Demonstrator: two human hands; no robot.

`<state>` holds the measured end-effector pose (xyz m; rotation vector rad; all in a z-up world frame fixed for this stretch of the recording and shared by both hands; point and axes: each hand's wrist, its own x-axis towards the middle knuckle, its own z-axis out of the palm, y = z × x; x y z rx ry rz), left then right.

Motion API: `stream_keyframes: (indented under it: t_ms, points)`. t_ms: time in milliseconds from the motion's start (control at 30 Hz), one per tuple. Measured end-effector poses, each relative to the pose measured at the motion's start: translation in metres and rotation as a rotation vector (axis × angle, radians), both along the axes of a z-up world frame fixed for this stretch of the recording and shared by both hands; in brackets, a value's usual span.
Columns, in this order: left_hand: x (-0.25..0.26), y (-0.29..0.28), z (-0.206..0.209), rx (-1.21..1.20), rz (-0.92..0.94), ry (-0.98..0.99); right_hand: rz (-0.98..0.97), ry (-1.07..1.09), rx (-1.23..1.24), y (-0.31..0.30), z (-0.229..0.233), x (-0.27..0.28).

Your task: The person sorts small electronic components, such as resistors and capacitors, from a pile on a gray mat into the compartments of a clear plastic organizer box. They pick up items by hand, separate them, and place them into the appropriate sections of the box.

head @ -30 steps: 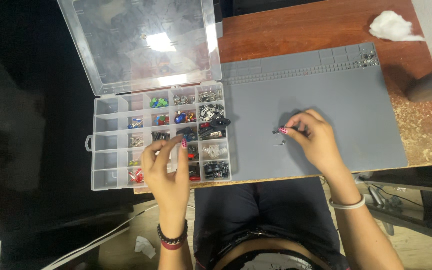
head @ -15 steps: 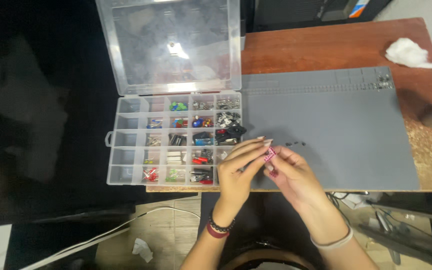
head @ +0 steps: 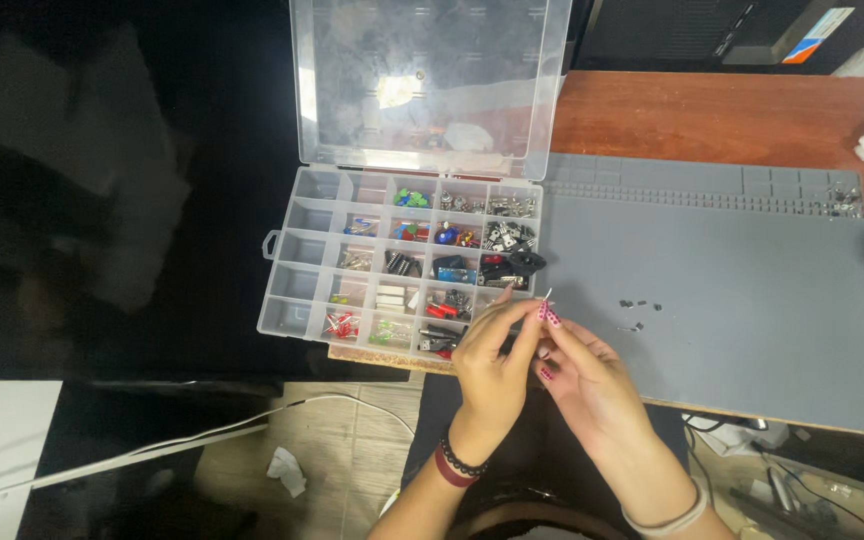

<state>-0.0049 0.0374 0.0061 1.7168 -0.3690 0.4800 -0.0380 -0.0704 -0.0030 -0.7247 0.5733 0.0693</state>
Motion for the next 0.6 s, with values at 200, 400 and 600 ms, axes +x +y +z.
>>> stream_keyframes:
  t_ms: [200,400,600]
  points:
    - [0.011,0.01,0.004,-0.021,0.007,0.039,-0.016,0.011,-0.143,-0.001,0.019,-0.003]
    - [0.058,0.066,0.035,0.093,0.234,0.047,-0.047,-0.13,-0.462,-0.03,0.008,-0.01]
    - [0.147,0.144,0.009,0.531,0.401,0.072,-0.129,-0.1,-0.756,-0.079,-0.016,-0.017]
